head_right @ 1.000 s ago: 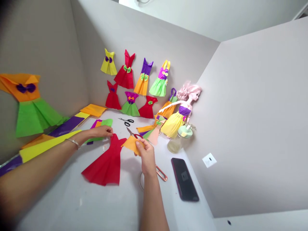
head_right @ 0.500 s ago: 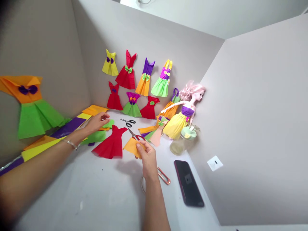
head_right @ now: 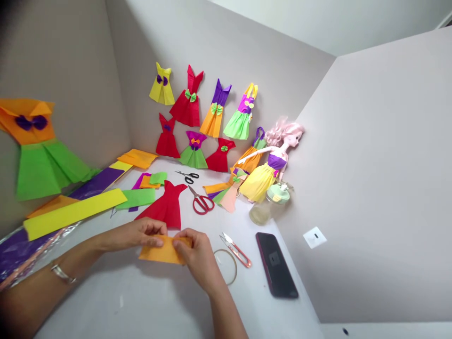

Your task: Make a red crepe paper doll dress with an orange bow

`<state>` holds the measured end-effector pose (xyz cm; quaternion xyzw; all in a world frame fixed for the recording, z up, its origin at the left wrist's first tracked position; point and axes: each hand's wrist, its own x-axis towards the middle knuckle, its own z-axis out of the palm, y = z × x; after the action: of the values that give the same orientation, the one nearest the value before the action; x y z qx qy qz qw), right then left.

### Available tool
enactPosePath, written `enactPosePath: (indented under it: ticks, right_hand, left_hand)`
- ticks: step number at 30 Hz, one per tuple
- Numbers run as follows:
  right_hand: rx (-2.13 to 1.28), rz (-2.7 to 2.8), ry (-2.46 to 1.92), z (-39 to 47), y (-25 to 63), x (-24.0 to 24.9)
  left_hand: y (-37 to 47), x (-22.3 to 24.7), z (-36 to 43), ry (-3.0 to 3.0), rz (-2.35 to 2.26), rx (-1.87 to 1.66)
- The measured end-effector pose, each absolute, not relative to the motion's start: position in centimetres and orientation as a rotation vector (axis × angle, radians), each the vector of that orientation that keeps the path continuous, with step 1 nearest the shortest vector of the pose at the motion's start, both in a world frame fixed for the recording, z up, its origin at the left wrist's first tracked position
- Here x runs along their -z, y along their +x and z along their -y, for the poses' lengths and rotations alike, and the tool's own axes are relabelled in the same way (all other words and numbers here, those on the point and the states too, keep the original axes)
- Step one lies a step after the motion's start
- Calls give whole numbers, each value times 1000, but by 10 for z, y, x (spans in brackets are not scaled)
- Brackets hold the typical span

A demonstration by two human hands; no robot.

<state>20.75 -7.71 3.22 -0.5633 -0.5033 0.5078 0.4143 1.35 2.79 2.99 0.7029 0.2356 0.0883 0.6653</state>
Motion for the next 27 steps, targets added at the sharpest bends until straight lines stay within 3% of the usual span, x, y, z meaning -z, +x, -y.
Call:
enactPosePath:
  ticks: [8,19,27]
  right_hand:
    - [-1207,1141,-1648,124,200,11]
    - [-1092,981,-1609,150,188,31]
    - [-1201,693,-1401,143,195,28]
  left_hand:
    - [18,-13,-28,1816,-774,-210]
    - [31,-12,-5,2114,-769,-734]
    - [51,-9,55,2557,-258,-455]
